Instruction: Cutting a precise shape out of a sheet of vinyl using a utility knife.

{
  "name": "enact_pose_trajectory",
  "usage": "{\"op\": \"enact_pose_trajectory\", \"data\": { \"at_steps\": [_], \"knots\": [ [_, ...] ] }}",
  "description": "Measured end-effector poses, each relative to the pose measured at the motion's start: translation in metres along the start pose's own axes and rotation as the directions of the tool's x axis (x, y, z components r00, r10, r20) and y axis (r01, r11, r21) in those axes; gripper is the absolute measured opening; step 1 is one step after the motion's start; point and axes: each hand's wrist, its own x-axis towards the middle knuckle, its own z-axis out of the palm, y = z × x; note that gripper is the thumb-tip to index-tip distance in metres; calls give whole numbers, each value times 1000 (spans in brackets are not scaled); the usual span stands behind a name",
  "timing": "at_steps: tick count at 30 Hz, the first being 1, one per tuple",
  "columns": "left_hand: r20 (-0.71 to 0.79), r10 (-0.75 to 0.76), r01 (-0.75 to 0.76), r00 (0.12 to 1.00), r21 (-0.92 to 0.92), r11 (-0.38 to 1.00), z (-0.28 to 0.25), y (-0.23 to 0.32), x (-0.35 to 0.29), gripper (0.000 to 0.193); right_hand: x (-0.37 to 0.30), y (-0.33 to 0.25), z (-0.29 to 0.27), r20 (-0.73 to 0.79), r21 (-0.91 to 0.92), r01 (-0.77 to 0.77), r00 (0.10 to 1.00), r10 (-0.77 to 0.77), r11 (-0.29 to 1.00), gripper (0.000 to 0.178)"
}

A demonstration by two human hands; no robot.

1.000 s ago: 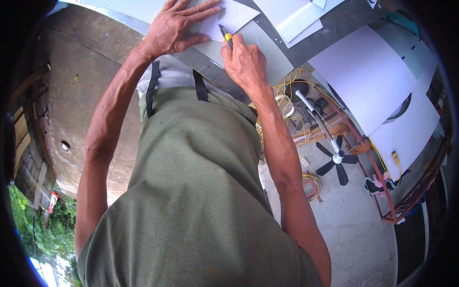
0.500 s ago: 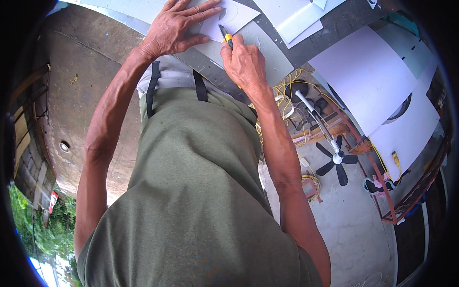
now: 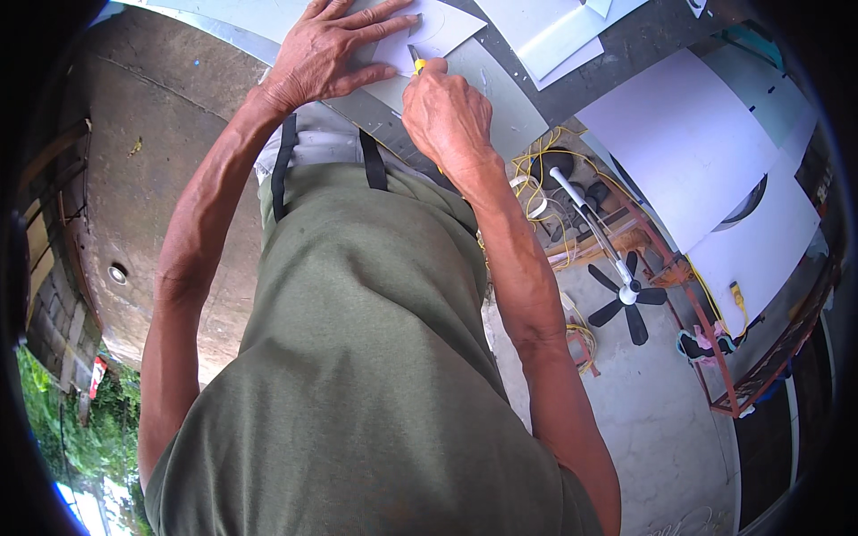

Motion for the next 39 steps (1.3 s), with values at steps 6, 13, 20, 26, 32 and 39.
{"op": "enact_pose_trajectory", "data": {
  "at_steps": [6, 13, 20, 26, 32, 39],
  "knots": [
    [-16, -23, 22, 1000, -19, 1000, 1, 0, -1, 70, 1, -2, 0, 31, -25, 9, 999, -8, 1000, 38],
    [-19, -37, 36, 999, -56, 998, 0, 1, -1, 71, 0, 2, -4, 19, -94, 84, 996, -82, 992, 28],
    [12, -37, 37, 999, -45, 998, -1, 1, 0, 71, 2, 9, -9, 38, -171, 172, 985, -168, 970, 27],
    [17, -40, 41, 999, -53, 998, -2, 0, 0, 72, 4, 14, -10, 89, -171, 171, 983, -158, 970, 32],
    [1, -39, 39, 999, -67, 997, -1, 0, -1, 73, 4, 14, -14, 78, -154, 199, 979, -189, 968, 32],
    [8, -44, 44, 999, -65, 997, -3, 1, 0, 73, 6, 18, -15, 87, -182, 214, 976, -201, 960, 30]
  ]
}}
